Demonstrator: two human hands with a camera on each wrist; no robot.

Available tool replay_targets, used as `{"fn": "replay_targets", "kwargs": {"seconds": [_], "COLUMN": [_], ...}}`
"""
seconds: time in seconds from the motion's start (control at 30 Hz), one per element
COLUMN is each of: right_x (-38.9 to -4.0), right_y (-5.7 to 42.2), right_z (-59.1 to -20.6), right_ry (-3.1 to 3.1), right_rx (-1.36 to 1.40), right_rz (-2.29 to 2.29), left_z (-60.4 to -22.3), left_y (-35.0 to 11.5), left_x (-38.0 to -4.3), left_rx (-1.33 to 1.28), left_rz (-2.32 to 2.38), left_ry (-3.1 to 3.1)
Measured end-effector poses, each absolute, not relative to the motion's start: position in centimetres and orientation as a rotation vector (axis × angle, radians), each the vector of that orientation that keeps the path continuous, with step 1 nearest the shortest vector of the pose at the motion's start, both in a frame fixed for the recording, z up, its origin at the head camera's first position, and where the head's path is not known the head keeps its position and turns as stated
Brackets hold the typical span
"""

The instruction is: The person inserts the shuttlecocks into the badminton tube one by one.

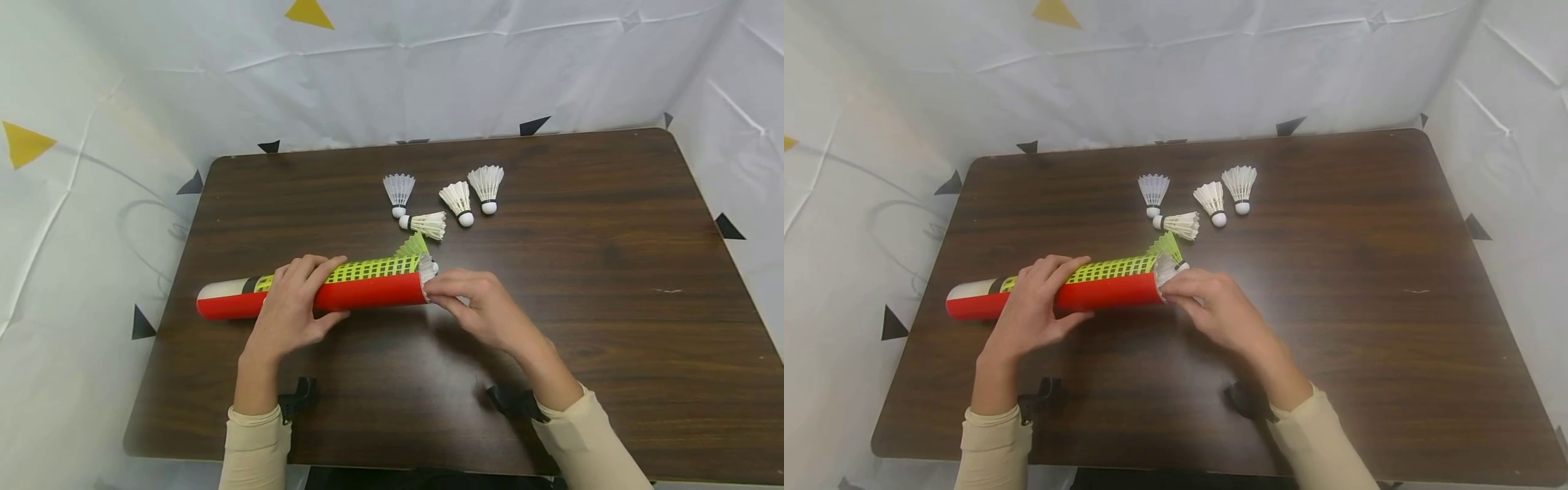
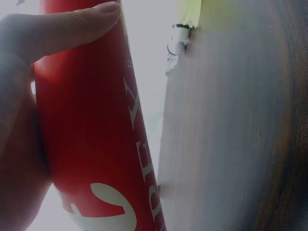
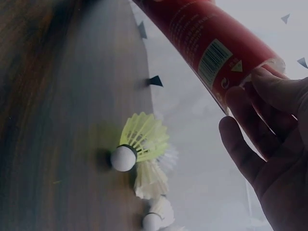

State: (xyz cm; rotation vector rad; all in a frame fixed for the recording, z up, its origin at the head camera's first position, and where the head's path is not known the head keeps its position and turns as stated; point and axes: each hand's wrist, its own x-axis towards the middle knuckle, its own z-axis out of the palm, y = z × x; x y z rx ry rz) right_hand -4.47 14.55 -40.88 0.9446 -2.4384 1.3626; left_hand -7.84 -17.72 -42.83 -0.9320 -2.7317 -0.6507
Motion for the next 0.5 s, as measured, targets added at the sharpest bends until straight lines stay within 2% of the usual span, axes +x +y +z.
{"fn": "replay_targets", "kwargs": {"seconds": [0.5], "right_x": [-5.42], "right_y": [14.27], "right_z": [-40.91], "right_ry": [-2.405], "right_rx": [0.958], "right_rz": [1.432], "left_z": [-42.85], "left_y": [-17.76], "left_x": [-7.88], "left_rx": [-0.929], "left_rz": [-0.663], "left_ry": [-2.732]}}
